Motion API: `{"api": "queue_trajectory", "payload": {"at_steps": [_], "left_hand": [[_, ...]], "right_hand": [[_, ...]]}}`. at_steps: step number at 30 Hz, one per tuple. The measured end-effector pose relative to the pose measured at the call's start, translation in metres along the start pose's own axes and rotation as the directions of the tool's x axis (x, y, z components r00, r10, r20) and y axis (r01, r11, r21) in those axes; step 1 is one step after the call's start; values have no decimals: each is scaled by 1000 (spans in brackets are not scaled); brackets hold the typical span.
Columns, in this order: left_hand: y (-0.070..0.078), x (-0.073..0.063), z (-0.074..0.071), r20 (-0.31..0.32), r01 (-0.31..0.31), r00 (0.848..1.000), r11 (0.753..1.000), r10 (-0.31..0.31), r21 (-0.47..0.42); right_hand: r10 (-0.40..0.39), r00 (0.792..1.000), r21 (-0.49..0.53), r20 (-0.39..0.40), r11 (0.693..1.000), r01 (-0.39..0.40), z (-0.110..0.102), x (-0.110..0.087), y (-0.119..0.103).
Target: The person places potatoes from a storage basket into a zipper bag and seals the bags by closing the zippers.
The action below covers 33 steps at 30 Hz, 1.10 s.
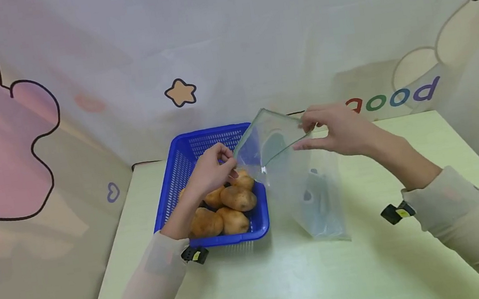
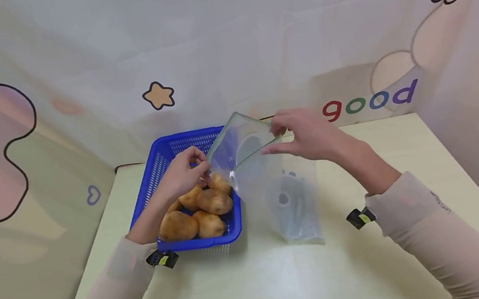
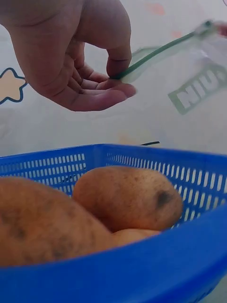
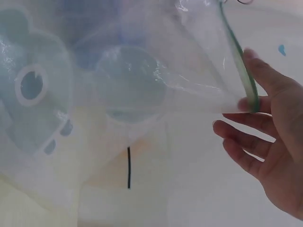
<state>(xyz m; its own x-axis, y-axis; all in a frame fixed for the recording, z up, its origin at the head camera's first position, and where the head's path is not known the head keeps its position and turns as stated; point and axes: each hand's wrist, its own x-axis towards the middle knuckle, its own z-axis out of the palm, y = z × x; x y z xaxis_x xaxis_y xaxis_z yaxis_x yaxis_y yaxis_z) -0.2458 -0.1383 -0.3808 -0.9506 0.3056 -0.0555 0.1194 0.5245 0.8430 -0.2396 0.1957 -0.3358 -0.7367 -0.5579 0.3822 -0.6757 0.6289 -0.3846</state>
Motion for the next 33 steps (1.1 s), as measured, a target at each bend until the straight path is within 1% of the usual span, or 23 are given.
{"api": "queue_trajectory", "payload": {"at_steps": [1,3,5,7,11,12,14,16,17,18,20,22,24,26,28,31,33], "left_hand": [[-1,0,0,-9,-6,1000,1000,6,18],[-3,-1,-1,-11,-7,1000,1000,8,26],[-3,-1,-1,-6,-1,1000,1000,1,14],[-3,-1,0,2,8,1000,1000,-8,-7],[-7,0,1,18,38,999,998,-37,-51],[-9,0,2,26,45,999,997,-44,-61],[-12,0,3,49,55,998,995,-51,-80],[-14,-1,4,71,48,997,996,-42,-79],[-15,-1,4,74,36,997,997,-31,-67],[-16,-2,4,74,13,997,999,-10,-34],[-17,-6,0,73,-42,997,998,38,55],[-20,-10,-4,78,-96,993,986,86,135],[-24,-15,-9,109,-142,987,965,120,221],[-30,-21,-13,157,-174,978,944,134,280],[-36,-24,-13,208,-200,969,924,136,326],[-45,-24,-9,263,-232,955,894,135,384],[-51,-24,-5,286,-240,950,882,127,405]], "right_hand": [[-9,999,-14,-39,1000,8,-5,-2,2],[-28,994,-45,-105,999,23,-14,-6,5],[-46,988,-53,-150,998,38,-18,-8,8],[-66,981,-37,-181,998,60,-19,-10,9],[-117,971,13,-210,992,122,-13,-12,9],[-119,970,27,-213,991,128,-11,-13,9],[-111,971,36,-211,992,121,-6,-14,8],[-94,974,53,-205,993,107,-1,-14,7],[-86,976,57,-199,993,99,1,-14,7],[-79,978,59,-194,994,92,3,-13,7],[-76,979,65,-189,994,90,6,-13,7],[-75,980,74,-185,993,90,7,-13,7],[-74,980,77,-186,993,90,8,-14,8],[-73,980,83,-187,992,90,8,-14,8],[-73,979,93,-188,991,92,9,-15,9],[-79,979,101,-187,990,99,13,-16,11],[-82,979,108,-184,989,103,16,-17,12]]}}
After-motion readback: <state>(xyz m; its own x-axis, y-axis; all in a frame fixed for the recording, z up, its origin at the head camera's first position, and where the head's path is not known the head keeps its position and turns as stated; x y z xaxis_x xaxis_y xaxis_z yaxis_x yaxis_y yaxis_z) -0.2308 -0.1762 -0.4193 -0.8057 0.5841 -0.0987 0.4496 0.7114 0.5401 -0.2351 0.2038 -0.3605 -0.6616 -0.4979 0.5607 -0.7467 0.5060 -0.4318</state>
